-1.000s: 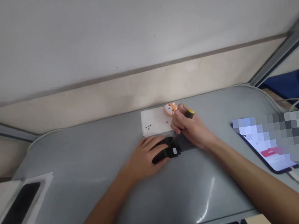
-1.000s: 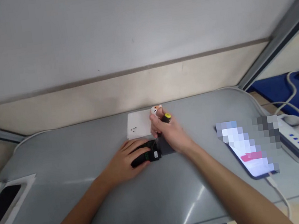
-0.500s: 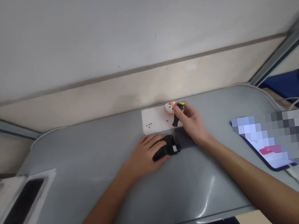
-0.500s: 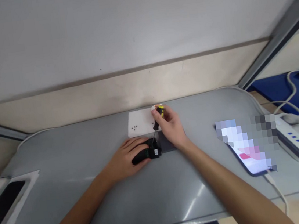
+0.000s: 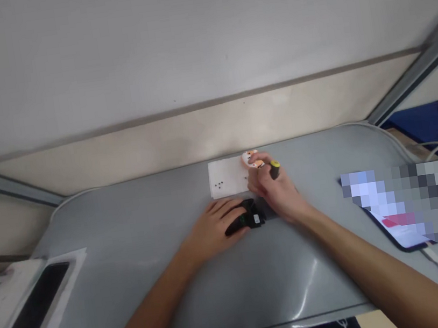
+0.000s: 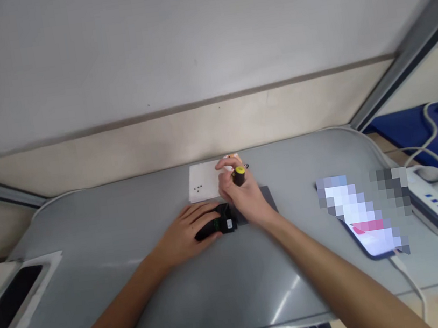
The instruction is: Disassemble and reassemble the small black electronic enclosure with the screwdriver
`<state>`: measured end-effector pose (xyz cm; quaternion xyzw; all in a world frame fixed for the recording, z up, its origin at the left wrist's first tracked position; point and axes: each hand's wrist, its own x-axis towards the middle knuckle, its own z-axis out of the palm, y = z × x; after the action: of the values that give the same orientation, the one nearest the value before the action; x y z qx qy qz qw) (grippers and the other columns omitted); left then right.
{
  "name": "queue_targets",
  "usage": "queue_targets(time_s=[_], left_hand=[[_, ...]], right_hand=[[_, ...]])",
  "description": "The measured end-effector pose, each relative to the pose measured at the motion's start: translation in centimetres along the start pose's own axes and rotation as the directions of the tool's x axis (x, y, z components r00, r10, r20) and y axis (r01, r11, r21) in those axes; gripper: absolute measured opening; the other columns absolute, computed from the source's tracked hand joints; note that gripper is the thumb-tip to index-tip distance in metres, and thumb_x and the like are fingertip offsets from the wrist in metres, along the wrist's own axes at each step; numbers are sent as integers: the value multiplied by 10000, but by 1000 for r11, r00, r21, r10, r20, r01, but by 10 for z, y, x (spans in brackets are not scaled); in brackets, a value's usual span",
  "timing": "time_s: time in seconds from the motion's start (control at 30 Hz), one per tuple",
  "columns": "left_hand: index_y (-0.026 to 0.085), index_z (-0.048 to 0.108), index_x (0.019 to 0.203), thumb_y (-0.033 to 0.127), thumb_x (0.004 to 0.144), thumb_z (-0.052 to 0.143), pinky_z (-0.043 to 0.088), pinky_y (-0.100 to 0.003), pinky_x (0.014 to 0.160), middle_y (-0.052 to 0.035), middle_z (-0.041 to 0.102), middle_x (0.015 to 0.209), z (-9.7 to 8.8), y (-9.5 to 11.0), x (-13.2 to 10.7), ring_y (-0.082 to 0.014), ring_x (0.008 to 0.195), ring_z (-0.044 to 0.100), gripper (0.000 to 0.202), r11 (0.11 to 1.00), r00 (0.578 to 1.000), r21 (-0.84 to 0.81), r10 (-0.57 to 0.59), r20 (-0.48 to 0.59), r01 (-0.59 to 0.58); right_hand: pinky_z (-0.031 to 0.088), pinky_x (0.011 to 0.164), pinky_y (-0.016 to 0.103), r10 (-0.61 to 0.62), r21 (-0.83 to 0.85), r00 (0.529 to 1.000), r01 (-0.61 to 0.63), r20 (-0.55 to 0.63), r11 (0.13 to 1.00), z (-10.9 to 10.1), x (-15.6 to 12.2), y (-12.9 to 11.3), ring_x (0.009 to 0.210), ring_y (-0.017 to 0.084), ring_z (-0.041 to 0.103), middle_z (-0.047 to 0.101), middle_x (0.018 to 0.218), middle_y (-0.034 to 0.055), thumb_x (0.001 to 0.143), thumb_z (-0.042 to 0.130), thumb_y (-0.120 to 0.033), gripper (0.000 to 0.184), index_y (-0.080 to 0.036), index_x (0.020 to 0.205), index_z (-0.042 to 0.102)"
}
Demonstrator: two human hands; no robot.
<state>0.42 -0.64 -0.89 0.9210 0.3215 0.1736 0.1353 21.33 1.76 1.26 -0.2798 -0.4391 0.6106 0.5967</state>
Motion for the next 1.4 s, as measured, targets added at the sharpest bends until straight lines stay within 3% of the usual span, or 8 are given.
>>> queue_targets(time_s=[0.1, 0.27, 0.43, 0.6, 0.83, 1.03, 1.23, 1.4], left_hand=[[254, 665, 1263, 359, 1005, 639, 475, -460, 1120, -71, 654, 1415, 2, 0, -1, -256, 1315, 600, 281, 1000, 1000, 9, 3, -9, -3], [245, 665, 1248, 364, 1000, 646, 487, -445, 1097, -74, 677, 1368, 4, -1, -1, -251, 1279, 615, 276, 1000, 999, 15, 8, -51, -8], [250, 660, 1268, 375, 1002, 641, 472, -442, 1117, -61, 672, 1381, 4, 0, 0, -242, 1287, 612, 294, 1000, 1000, -2, 3, -29, -3], [255, 675, 1246, 383, 1010, 623, 474, -451, 1110, -71, 668, 1387, 4, 0, 0, -249, 1288, 611, 274, 1000, 999, -9, 8, -44, -8], [251, 681, 1232, 348, 1001, 640, 483, -440, 1094, -69, 676, 1369, 3, 0, 0, -244, 1270, 619, 253, 1000, 999, -18, 14, -43, -14], [243, 685, 1229, 338, 1001, 639, 484, -442, 1093, -75, 669, 1370, 5, 0, -1, -247, 1271, 612, 251, 1000, 998, 0, 9, -60, -9], [253, 688, 1235, 332, 999, 637, 493, -440, 1082, -77, 675, 1367, 5, 0, 0, -246, 1254, 627, 254, 1000, 998, 0, 13, -59, -14], [247, 684, 1236, 344, 1000, 635, 492, -448, 1085, -85, 669, 1372, 5, -1, 0, -253, 1267, 620, 260, 1000, 998, 12, 22, -56, -22]], right_hand=[[324, 576, 310, 26, 156, 999, -30, 29, 987, -2, 2, -3, 590, 136, 380, 394, 673, -34, 1008, 437, -669, 481, -242, 1089, 643], [420, 726, 323, 55, 182, 986, -83, 156, 980, -3, -5, -16, 766, 144, 564, 542, 871, 0, 927, 719, -474, 332, -226, 814, 530], [285, 580, 294, 7, -10, 989, -6, 150, 1000, 4, -11, -16, 569, 122, 365, 419, 649, -59, 967, 649, -528, 314, -258, 878, 514], [422, 684, 327, 46, -72, 989, -37, 139, 997, 7, -11, -23, 714, 158, 509, 537, 798, 8, 991, 556, -588, 359, -246, 958, 661], [354, 540, 277, 45, -22, 998, -44, 32, 999, 1, -4, -17, 521, 108, 383, 404, 627, -78, 909, 685, -600, 453, -261, 822, 397], [448, 658, 318, 78, 44, 994, -81, 78, 996, -3, -1, -21, 694, 147, 519, 536, 799, 5, 972, 575, -601, 371, -235, 968, 638], [393, 562, 275, 13, -36, 1000, -12, 20, 999, -7, -2, -16, 539, 112, 462, 503, 637, -71, 905, 736, -506, 427, -254, 807, 405], [389, 584, 306, 1, -27, 1000, 0, 18, 1000, -3, 2, -11, 601, 143, 436, 439, 702, -30, 982, 509, -651, 406, -258, 1020, 605]])
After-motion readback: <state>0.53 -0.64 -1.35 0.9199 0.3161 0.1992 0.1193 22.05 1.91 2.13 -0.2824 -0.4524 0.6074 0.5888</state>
